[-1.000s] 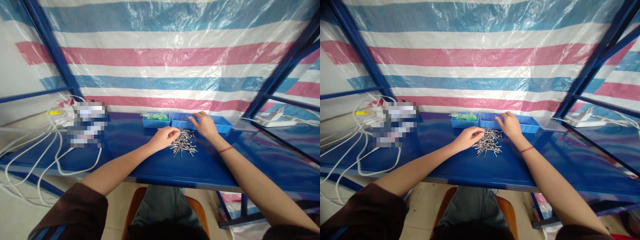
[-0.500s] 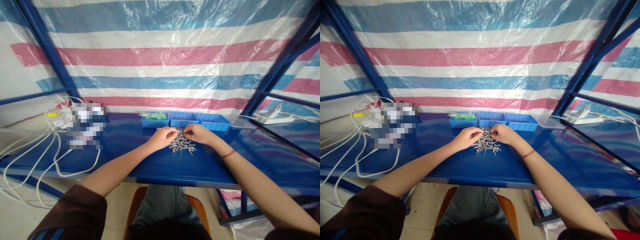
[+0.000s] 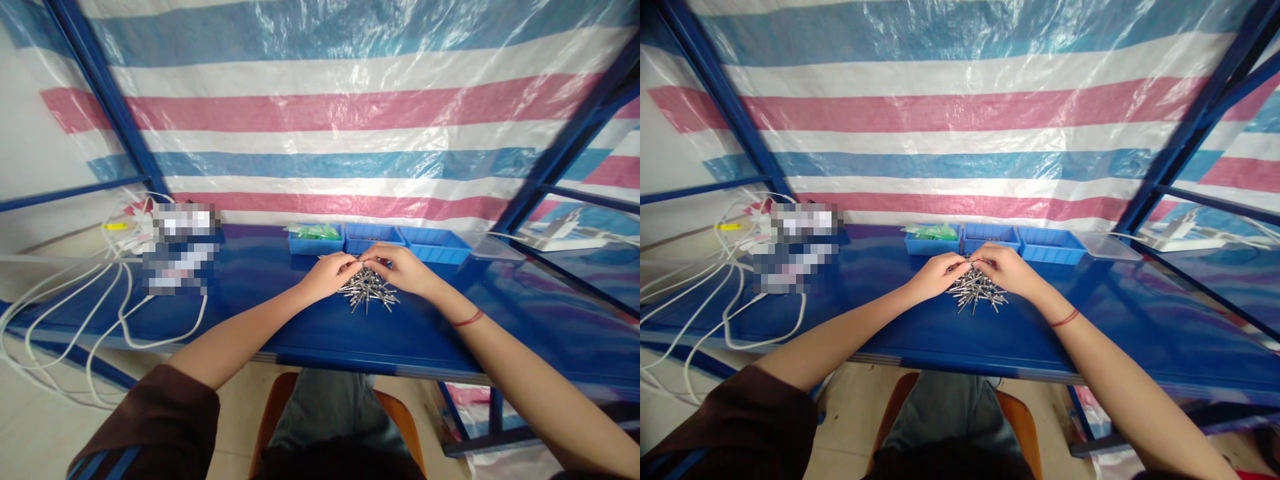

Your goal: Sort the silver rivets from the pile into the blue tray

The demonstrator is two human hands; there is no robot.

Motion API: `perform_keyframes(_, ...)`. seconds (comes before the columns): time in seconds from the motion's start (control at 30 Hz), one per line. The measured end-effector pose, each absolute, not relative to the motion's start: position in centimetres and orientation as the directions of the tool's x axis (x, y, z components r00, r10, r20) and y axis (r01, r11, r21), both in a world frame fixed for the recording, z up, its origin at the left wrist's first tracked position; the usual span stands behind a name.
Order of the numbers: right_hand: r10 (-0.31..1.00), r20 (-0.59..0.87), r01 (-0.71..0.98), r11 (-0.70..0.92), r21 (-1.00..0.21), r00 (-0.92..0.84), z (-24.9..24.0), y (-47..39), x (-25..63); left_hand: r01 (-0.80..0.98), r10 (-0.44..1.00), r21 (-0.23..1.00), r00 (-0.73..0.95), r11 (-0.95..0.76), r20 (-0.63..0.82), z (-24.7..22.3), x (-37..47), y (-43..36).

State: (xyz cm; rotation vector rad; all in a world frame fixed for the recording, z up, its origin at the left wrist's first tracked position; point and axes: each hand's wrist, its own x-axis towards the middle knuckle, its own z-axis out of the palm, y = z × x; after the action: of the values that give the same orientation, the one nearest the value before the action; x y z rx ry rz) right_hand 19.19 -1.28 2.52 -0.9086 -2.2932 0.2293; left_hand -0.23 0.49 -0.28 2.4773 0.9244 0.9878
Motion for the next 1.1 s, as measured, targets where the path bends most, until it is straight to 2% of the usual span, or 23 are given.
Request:
perform_keyframes(0.1,0.699,0.521,0.501,0.714,-0.488,-0.489,2.5,-1.4,18.9,0.427,0.662,0.511,0.556,-0.746,0.502,-0.3,-0.2,0.6)
perform_keyframes(0.23,0.805,0.5,0.335,0.589,-0.736,-0.319,2.0,-1.2,18.3,0.398,0.667,0.541,0.532,-0.741,0.522,-0.4,-0.1,0.7)
perform_keyframes(0.33,0.823,0.492,0.282,0.562,-0.777,-0.283,1.7,-1.2,17.9,0.39,0.679,0.56,0.508,-0.73,0.531,-0.5,-0.1,0.8)
perform_keyframes(0.53,0.758,0.567,0.406,0.652,-0.64,-0.323,2.1,-1.9,17.5,0.342,0.664,0.58,0.514,-0.739,0.543,-0.7,0.0,0.7)
perform_keyframes(0.7,0.668,0.616,0.437,0.742,-0.509,-0.417,2.8,-2.2,17.9,0.357,0.655,0.554,0.491,-0.752,0.574,-0.5,-0.2,0.5)
perform_keyframes(0.83,0.621,0.656,0.517,0.764,-0.385,-0.429,2.8,-1.8,18.6,0.362,0.662,0.556,0.453,-0.748,0.597,-0.3,-0.2,0.5)
perform_keyframes(0.97,0.597,0.686,0.639,0.728,-0.246,-0.416,2.3,-0.6,19.2,0.355,0.692,0.594,0.404,-0.722,0.599,-0.4,0.0,0.6)
perform_keyframes(1.1,0.597,0.774,0.817,0.542,-0.195,-0.21,1.8,1.6,20.3,0.371,0.718,0.617,0.426,-0.694,0.551,-0.5,0.1,0.5)
